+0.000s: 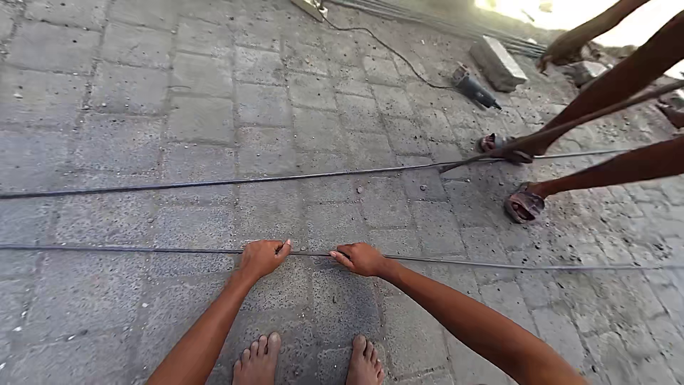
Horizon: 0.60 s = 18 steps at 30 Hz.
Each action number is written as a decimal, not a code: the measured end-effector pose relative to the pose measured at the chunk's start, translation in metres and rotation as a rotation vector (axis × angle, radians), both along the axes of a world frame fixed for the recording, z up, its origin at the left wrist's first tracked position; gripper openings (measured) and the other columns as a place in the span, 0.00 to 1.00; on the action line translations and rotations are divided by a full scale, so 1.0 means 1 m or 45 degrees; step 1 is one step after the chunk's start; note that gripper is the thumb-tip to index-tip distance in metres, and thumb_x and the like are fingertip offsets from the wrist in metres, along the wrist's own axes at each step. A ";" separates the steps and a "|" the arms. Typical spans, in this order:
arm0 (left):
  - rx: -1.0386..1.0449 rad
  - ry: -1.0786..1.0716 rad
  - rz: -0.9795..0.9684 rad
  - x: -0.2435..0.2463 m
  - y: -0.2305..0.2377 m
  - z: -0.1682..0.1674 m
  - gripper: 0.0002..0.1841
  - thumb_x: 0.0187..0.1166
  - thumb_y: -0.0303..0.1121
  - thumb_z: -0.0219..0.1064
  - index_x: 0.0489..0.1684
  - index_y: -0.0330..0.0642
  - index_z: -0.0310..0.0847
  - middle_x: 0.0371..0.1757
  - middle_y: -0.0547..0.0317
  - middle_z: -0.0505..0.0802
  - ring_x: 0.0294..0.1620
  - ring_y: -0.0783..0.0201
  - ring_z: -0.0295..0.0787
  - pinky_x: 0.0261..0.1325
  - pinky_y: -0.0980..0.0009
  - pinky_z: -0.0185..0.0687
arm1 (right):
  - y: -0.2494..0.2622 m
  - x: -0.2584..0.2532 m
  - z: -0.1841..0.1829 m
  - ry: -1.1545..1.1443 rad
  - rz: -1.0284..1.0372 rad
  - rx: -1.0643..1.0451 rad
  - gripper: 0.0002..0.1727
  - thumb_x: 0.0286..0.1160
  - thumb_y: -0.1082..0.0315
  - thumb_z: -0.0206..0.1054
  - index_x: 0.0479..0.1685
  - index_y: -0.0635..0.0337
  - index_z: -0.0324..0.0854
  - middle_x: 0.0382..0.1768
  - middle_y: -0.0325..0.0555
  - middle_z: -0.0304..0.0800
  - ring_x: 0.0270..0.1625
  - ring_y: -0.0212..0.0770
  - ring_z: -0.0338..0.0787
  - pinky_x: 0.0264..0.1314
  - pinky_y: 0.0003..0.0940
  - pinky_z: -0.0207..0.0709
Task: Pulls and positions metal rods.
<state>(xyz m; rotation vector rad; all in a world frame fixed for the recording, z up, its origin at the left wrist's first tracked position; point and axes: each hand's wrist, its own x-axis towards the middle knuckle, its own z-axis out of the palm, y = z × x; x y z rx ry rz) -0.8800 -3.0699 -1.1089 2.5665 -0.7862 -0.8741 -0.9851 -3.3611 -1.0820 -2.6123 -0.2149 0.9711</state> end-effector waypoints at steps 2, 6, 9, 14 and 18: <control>-0.052 0.056 -0.006 0.000 0.001 -0.002 0.38 0.91 0.60 0.35 0.45 0.37 0.87 0.46 0.38 0.94 0.56 0.39 0.91 0.59 0.35 0.78 | 0.003 -0.001 0.000 -0.034 0.001 -0.028 0.40 0.93 0.40 0.34 0.52 0.67 0.82 0.44 0.65 0.91 0.53 0.64 0.93 0.55 0.66 0.81; -0.163 0.035 0.037 0.000 0.013 -0.002 0.36 0.92 0.58 0.39 0.43 0.36 0.88 0.43 0.38 0.94 0.53 0.39 0.91 0.55 0.35 0.78 | 0.009 0.001 -0.006 -0.260 0.029 0.012 0.40 0.92 0.41 0.36 0.43 0.68 0.86 0.33 0.65 0.91 0.41 0.68 0.94 0.41 0.69 0.82; -0.193 0.032 0.039 0.002 0.019 0.005 0.35 0.92 0.57 0.41 0.37 0.36 0.87 0.37 0.41 0.92 0.47 0.41 0.91 0.50 0.38 0.78 | 0.009 0.001 -0.013 -0.383 0.053 0.031 0.42 0.90 0.39 0.34 0.33 0.67 0.84 0.25 0.63 0.88 0.32 0.67 0.92 0.32 0.67 0.79; -0.046 0.040 0.106 -0.004 0.043 0.010 0.37 0.92 0.58 0.38 0.48 0.35 0.88 0.49 0.36 0.94 0.59 0.38 0.91 0.62 0.35 0.77 | 0.031 0.018 0.002 -0.113 0.067 0.049 0.40 0.93 0.40 0.36 0.48 0.68 0.85 0.39 0.65 0.92 0.47 0.67 0.93 0.49 0.68 0.81; -0.032 -0.085 0.067 0.000 0.024 -0.008 0.39 0.91 0.60 0.37 0.41 0.37 0.90 0.42 0.37 0.95 0.51 0.35 0.93 0.52 0.29 0.79 | 0.022 0.017 0.001 0.020 0.023 0.052 0.40 0.93 0.38 0.36 0.60 0.67 0.82 0.53 0.67 0.91 0.61 0.66 0.90 0.63 0.69 0.78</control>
